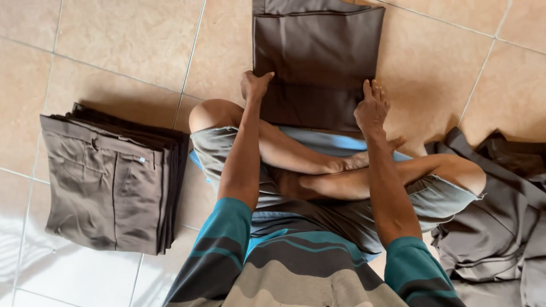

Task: The person sits cross-legged on a tiled floor and folds a pair of brown trousers by hand. They smooth the fabric, fold the legs together, and then fold the garment into a compact rectangle before placing it on a stack of similar trousers.

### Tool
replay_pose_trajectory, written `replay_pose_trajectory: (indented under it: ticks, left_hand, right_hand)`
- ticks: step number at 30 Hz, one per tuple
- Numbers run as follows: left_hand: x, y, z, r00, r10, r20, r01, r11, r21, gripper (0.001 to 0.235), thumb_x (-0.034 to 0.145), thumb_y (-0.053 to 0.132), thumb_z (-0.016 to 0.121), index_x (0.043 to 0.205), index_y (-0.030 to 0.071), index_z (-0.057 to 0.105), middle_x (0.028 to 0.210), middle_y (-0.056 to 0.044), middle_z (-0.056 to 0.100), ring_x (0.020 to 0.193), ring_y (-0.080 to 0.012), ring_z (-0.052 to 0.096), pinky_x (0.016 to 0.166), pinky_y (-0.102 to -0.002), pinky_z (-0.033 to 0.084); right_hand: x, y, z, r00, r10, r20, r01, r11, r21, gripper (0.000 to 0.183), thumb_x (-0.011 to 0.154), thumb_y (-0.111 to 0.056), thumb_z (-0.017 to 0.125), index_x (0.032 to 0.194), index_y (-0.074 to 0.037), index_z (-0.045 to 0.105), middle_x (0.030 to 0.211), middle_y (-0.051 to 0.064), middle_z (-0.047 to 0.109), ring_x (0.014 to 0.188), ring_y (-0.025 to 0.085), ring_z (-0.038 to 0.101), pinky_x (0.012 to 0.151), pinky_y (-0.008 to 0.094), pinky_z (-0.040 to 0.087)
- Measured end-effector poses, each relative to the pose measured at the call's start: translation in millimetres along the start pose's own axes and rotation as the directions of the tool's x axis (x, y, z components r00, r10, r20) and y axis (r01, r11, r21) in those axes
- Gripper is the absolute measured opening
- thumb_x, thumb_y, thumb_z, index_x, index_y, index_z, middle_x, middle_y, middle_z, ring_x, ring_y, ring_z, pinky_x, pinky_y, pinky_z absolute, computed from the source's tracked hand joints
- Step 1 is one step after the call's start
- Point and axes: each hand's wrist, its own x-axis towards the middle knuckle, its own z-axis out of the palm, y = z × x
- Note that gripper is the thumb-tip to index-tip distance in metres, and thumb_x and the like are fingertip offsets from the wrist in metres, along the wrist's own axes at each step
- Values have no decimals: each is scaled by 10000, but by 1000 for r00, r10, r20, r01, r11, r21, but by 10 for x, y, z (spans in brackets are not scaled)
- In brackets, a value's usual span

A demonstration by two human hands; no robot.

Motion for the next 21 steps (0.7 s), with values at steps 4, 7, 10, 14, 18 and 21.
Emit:
replay_pose_trajectory:
  ticks: [4, 7, 10, 14, 18, 21]
  left_hand:
    - [109, 149, -58, 986, 148, 77, -148, 989, -4, 815, 672, 449, 933, 1256, -13, 602, 1145, -243, 681, 1146, -454, 670, 959, -589, 524]
    - [59, 308, -248, 969, 174, 178, -179, 984, 11, 821, 708, 437, 898, 1326, -5, 586, 1233, -237, 685, 1237, -428, 640, 1047, -550, 519]
    - [-139, 609, -453, 956, 194, 219, -203, 979, 18, 773, 728, 438, 885, 1314, 24, 596, 1230, -216, 694, 1233, -411, 649, 1031, -540, 535]
    - [-577, 1617, -858, 792, 556, 253, -566, 823, -36, 506, 757, 231, 668, 1188, 36, 486, 1038, -202, 668, 911, -415, 636, 710, -507, 509]
    - [-1069, 2544, -1041, 340, 924, 175, -935, 312, 166, 183, 801, 104, 650, 963, 107, 565, 938, -135, 694, 835, -425, 619, 683, -548, 491]
    - [-1488, 2664, -1175, 240, 953, 187, -920, 162, 356, 187, 830, 76, 625, 1008, 117, 581, 950, -110, 675, 850, -366, 604, 706, -497, 494]
  right_hand:
    - [39, 68, -68, 998, 28, 61, -34, 996, 88, 528, 1128, -125, 372, 1647, -210, 337, 1688, 89, 279, 1546, 373, 257, 1201, 695, 221]
    - [124, 128, -55, 996, 26, 88, -37, 991, 126, 511, 1159, -304, 429, 1648, -230, 303, 1681, 101, 258, 1537, 403, 269, 1192, 727, 233]
    - [120, 151, -81, 995, 26, 101, -35, 995, 92, 553, 1131, -477, 444, 1629, -251, 362, 1665, 92, 313, 1522, 367, 327, 1162, 684, 308]
    - [236, -206, -429, 992, 94, -82, -48, 894, 445, 613, 1040, -552, 362, 1297, -16, 513, 1369, 273, 521, 1335, 459, 430, 1088, 561, 297]
    - [431, -913, -985, 999, 32, 25, -31, 232, 972, 1172, 730, -955, 380, 1641, -278, 89, 1742, 107, 218, 1534, 360, 464, 1155, 568, 438]
    - [813, -1416, -1384, 993, -112, 39, -70, -289, 955, 493, 857, -577, 407, 926, -178, 688, 814, 48, 709, 658, 217, 619, 547, 397, 483]
